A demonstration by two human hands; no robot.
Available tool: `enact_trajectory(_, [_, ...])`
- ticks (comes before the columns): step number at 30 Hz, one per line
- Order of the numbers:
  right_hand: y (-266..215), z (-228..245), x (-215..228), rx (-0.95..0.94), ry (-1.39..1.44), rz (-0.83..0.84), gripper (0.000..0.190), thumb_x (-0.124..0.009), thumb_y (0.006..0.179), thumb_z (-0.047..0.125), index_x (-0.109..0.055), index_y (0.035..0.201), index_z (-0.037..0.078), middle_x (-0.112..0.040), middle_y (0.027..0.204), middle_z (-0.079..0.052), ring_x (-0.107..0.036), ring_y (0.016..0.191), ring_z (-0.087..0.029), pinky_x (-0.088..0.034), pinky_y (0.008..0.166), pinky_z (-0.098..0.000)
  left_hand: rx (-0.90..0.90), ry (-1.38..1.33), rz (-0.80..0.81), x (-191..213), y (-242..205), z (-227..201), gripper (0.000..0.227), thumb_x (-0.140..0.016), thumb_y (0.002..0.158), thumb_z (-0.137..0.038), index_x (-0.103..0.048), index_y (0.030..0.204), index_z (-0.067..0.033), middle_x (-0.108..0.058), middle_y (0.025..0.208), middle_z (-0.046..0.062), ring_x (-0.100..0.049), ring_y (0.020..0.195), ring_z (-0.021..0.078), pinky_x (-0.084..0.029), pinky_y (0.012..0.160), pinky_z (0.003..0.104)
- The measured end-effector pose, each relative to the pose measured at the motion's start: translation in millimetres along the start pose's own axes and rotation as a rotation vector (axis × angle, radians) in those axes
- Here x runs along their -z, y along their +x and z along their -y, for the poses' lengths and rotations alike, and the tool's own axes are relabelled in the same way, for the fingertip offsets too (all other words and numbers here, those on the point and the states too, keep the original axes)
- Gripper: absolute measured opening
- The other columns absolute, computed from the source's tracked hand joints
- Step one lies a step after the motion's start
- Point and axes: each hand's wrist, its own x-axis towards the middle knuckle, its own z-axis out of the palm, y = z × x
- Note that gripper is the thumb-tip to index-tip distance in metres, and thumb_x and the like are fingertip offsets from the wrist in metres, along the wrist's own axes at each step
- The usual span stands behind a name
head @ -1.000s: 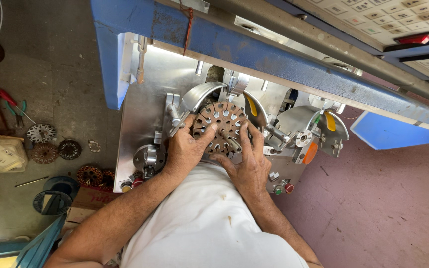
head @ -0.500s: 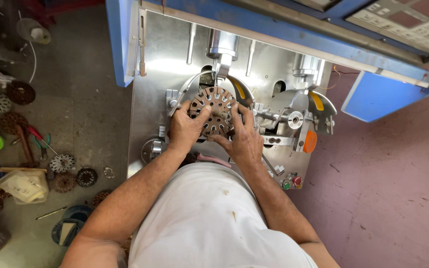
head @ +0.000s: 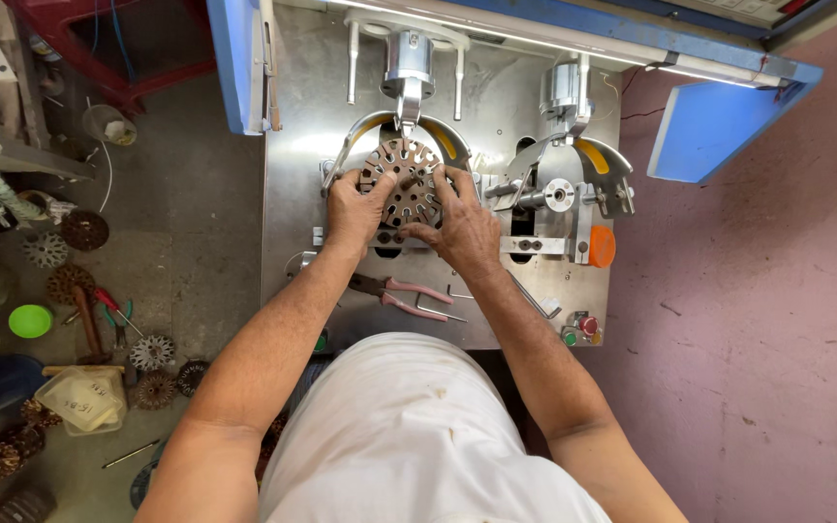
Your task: The person assembles a circular motor stator by inserting copper wire coils into slots and securing them with pliers. They then mount the stator onto a machine, adjust the control panel, and operate the equipment.
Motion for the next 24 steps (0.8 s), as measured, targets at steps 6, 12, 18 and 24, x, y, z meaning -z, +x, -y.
enact_trajectory(6, [0, 3, 3, 0.034, 0.015, -0.025, 0.110, -0.094, 0.055, 0.055, -0.051, 0.147, 0.014, -0.051, 0.144, -0.005, -0.069, 0.107, -0.026, -0.062, 0.078, -0.0404, 0.005, 0.014, 0.000, 2, 1, 6, 0.033, -0.074, 0.088, -0.032, -0.073, 0.100, -0.0008, -0.076, 0.081, 0.009, -0.072, 0.067, 0.0157, -0.060, 0.057, 0.030])
enact_trajectory(12, [3, 11, 11, -0.045, 0.033, 0.068, 0.108, -0.093, 0.061, 0.048, -0.047, 0.151, 0.011, -0.051, 0.145, -0.004, -0.075, 0.083, -0.018, -0.061, 0.072, -0.0392, 0.012, 0.101, 0.002, 3, 9, 16, 0.052, -0.077, 0.091, -0.038, -0.061, 0.119, 0.0035, -0.074, 0.088, 0.012, -0.075, 0.075, 0.0180, -0.063, 0.062, 0.032])
enact_trajectory(18, [7, 19, 14, -0.070, 0.093, 0.071, 0.107, -0.094, 0.061, 0.044, -0.046, 0.149, 0.009, -0.051, 0.148, -0.006, -0.076, 0.081, -0.017, -0.062, 0.070, -0.0358, -0.059, -0.001, 0.113, 12, 12, 14, 0.050, -0.071, 0.091, -0.038, -0.068, 0.122, 0.0008, -0.078, 0.095, 0.013, -0.076, 0.081, 0.0183, -0.062, 0.072, 0.032])
enact_trajectory(24, [11, 19, 4, -0.043, 0.050, 0.037, 0.110, -0.094, 0.056, 0.043, -0.047, 0.151, 0.013, -0.050, 0.147, -0.010, -0.067, 0.116, -0.026, -0.064, 0.087, -0.0375, 0.005, -0.035, 0.192, 18, 19, 10, 0.053, -0.072, 0.092, -0.035, -0.062, 0.128, 0.0020, -0.077, 0.102, 0.013, -0.075, 0.088, 0.0188, -0.062, 0.078, 0.032])
